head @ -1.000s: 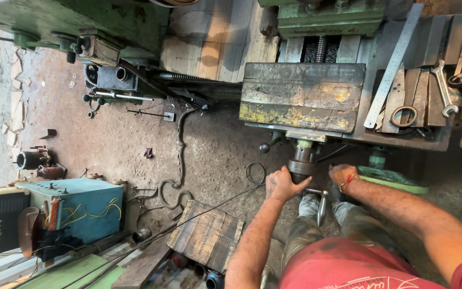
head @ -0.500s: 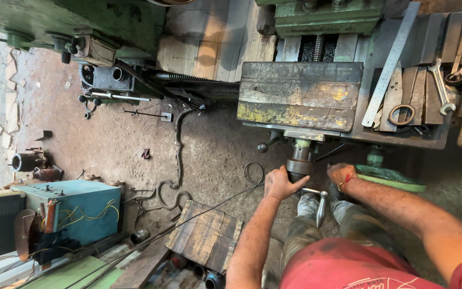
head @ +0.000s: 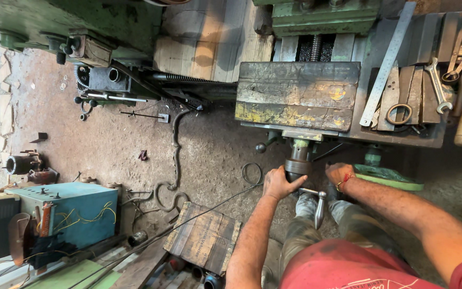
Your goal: The person operates a vertical milling machine, using both hands to turn the handwheels and levers to adjust the machine's position. The person is wearing a red t-shirt and grey pants.
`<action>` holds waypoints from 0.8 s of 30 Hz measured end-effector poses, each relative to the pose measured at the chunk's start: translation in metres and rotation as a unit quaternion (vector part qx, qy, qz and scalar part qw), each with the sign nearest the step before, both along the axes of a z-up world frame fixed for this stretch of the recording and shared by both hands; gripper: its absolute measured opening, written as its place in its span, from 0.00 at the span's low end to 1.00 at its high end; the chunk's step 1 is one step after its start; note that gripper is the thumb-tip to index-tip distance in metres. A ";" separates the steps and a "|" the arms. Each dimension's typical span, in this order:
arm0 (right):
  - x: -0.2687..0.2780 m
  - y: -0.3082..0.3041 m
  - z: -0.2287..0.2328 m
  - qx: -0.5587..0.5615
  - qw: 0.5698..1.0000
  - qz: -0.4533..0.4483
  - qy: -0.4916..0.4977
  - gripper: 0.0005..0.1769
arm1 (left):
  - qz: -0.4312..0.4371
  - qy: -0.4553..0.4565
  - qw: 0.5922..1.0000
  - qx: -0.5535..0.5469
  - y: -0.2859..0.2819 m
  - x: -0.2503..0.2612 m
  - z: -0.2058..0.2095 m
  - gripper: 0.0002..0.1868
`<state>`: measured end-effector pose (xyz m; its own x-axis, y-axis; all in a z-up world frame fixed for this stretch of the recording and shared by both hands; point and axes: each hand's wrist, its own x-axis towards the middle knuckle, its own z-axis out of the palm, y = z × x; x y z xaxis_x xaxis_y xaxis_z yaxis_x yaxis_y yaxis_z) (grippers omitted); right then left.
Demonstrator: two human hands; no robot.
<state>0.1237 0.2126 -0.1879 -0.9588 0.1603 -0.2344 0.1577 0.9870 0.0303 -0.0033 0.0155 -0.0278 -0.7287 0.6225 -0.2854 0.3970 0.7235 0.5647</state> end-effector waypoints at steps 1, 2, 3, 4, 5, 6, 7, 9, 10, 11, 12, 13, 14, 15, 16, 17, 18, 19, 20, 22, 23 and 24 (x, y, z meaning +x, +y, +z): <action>0.000 0.000 0.000 -0.004 1.000 0.001 0.001 0.17 | -0.001 0.003 1.000 0.004 0.000 0.000 0.000 0.40; 0.000 0.001 0.000 -0.007 1.000 0.002 0.003 0.17 | -0.002 0.006 1.000 0.009 0.000 0.000 0.001 0.39; 0.000 0.001 0.000 -0.011 1.000 0.003 0.004 0.16 | -0.004 0.009 1.000 0.013 0.001 0.000 0.002 0.39; 0.000 0.001 -0.001 -0.009 1.000 0.006 0.005 0.15 | -0.003 0.002 1.000 0.012 0.001 -0.001 0.003 0.39; 0.000 0.001 -0.001 -0.006 1.000 0.009 0.006 0.15 | -0.002 -0.004 1.000 0.011 0.001 -0.002 0.004 0.40; 0.001 0.001 0.000 -0.004 1.000 0.013 0.007 0.14 | 0.000 -0.011 1.000 0.009 0.001 -0.002 0.006 0.40; 0.002 0.001 0.001 -0.008 1.000 0.014 0.012 0.14 | 0.007 -0.011 1.000 -0.016 0.001 0.000 0.008 0.41; 0.001 0.003 0.003 -0.016 0.999 0.018 0.025 0.13 | 0.023 -0.008 0.997 -0.068 0.003 0.004 0.007 0.42; 0.001 0.002 0.004 -0.014 1.000 0.015 0.018 0.12 | 0.081 0.048 0.995 0.024 0.002 0.012 0.004 0.44; 0.000 0.002 0.005 -0.012 1.000 0.012 0.010 0.12 | 0.137 0.104 0.978 0.117 0.000 0.026 -0.002 0.46; -0.001 0.001 0.005 -0.011 1.000 0.006 0.002 0.12 | 0.186 0.159 0.947 0.208 -0.002 0.042 -0.010 0.48; -0.002 0.002 0.005 0.001 1.000 0.022 0.023 0.12 | 0.280 0.067 0.924 0.250 -0.001 0.061 -0.022 0.46; 0.001 0.003 0.006 0.011 0.998 0.036 0.041 0.14 | 0.371 -0.024 0.883 0.285 0.002 0.084 -0.036 0.44; 0.003 0.002 0.005 0.022 0.997 0.050 0.059 0.18 | 0.457 -0.112 0.825 0.314 0.005 0.099 -0.051 0.44; 0.003 0.001 0.004 0.013 0.998 0.042 0.040 0.16 | 0.474 -0.252 0.780 0.322 0.011 0.112 -0.064 0.38; 0.002 0.000 0.003 0.004 0.999 0.034 0.021 0.15 | 0.477 -0.386 0.720 0.324 0.015 0.125 -0.074 0.34; 0.001 0.002 0.003 -0.003 1.000 0.027 0.002 0.14 | 0.464 -0.513 0.646 0.324 0.019 0.133 -0.080 0.32; 0.000 0.002 0.002 -0.008 1.000 0.024 -0.011 0.12 | 0.460 -0.508 0.663 0.301 0.024 0.132 -0.082 0.30; -0.001 0.002 0.002 -0.012 0.999 0.023 -0.025 0.12 | 0.457 -0.502 0.679 0.280 0.031 0.127 -0.082 0.28; 0.000 0.002 0.002 -0.016 0.999 0.024 -0.032 0.12 | 0.424 -0.437 0.760 0.228 0.034 0.126 -0.077 0.24; 0.001 0.003 0.003 -0.015 0.999 0.026 -0.025 0.11 | 0.391 -0.373 0.818 0.196 0.035 0.129 -0.067 0.23; 0.002 0.003 0.003 -0.015 0.999 0.025 -0.018 0.11 | 0.353 -0.307 0.869 0.160 0.036 0.131 -0.054 0.21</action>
